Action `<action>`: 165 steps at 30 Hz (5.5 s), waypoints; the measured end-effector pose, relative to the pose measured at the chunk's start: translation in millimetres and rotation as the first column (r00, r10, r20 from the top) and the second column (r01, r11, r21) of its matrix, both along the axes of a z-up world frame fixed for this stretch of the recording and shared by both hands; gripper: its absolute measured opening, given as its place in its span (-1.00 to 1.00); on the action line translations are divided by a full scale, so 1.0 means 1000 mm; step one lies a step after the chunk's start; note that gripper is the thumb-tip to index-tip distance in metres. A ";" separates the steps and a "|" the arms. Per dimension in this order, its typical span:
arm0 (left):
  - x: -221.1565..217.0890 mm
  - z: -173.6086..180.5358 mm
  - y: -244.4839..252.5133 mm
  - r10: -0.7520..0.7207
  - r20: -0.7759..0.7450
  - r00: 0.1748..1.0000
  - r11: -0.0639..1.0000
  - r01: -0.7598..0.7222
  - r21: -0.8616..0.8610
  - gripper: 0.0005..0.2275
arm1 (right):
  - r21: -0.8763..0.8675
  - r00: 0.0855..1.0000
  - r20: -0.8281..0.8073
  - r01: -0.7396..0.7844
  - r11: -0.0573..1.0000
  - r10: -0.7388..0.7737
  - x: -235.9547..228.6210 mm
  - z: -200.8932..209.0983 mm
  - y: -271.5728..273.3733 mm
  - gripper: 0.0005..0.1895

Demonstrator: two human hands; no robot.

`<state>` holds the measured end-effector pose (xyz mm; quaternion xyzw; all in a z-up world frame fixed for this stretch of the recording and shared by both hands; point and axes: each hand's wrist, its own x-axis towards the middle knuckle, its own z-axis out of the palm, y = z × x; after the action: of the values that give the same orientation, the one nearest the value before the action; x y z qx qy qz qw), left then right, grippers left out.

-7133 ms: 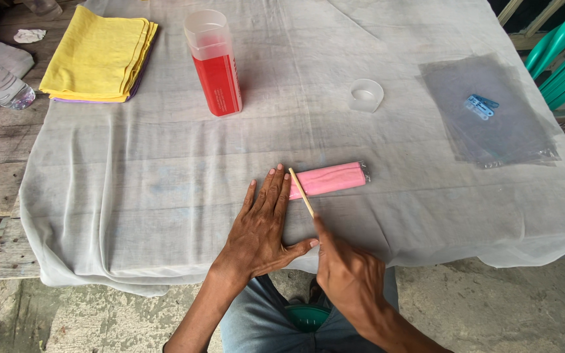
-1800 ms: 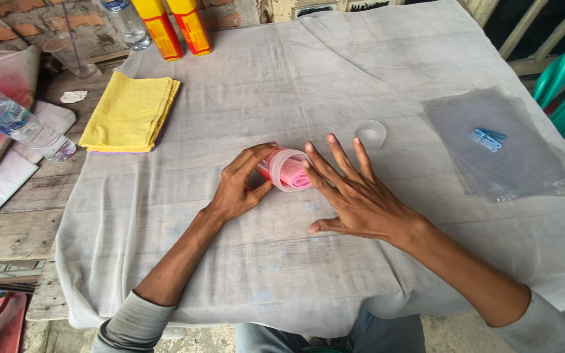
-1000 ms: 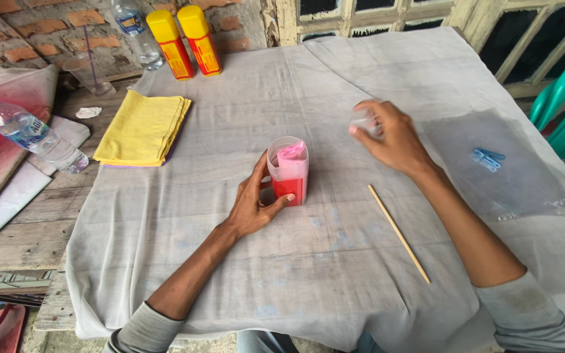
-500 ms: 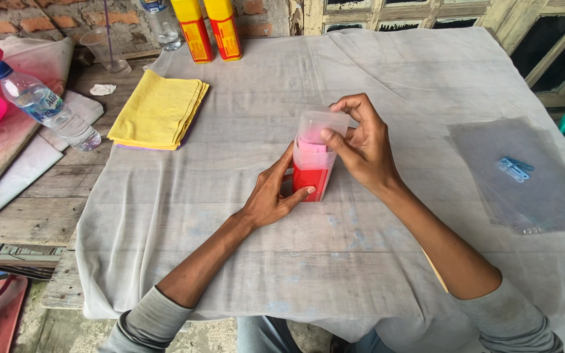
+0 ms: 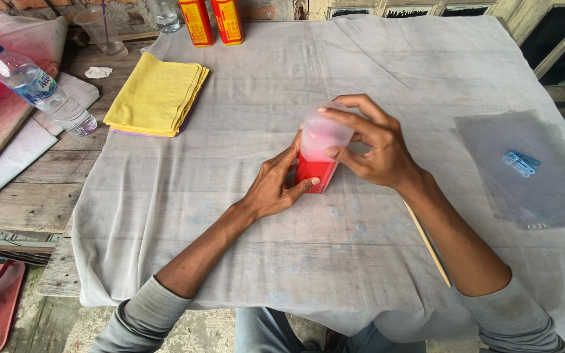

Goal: The person folds a pink cloth, rolls it tightly using a wooden stick, and places it into a red plastic container. Then the person folds a yellow cloth into a smaller rectangle, smoothing the creases with the stick.

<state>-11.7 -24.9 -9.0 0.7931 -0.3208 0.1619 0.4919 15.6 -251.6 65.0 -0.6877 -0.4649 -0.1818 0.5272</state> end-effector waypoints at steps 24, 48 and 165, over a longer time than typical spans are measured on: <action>-0.010 0.037 -0.008 0.021 0.456 0.890 0.992 -0.074 0.101 -0.40 | -0.122 1.000 0.012 -0.020 0.992 0.022 -0.011 0.007 -0.002 -0.36; 0.012 -0.015 -0.001 0.024 0.166 0.986 0.983 0.007 -0.183 0.01 | -0.346 0.925 -0.199 0.243 0.906 -0.324 0.033 -0.109 0.005 -0.39; 0.036 0.069 0.046 -0.091 -0.030 0.995 0.977 0.095 0.190 -0.83 | -0.197 0.378 -0.921 -0.259 0.945 -0.089 -0.146 -0.022 0.020 -0.71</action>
<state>24.8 21.2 60.4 0.8225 -0.3661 0.0987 0.4239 -130.6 -231.4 42.8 -0.7198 -0.1508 0.3338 0.5896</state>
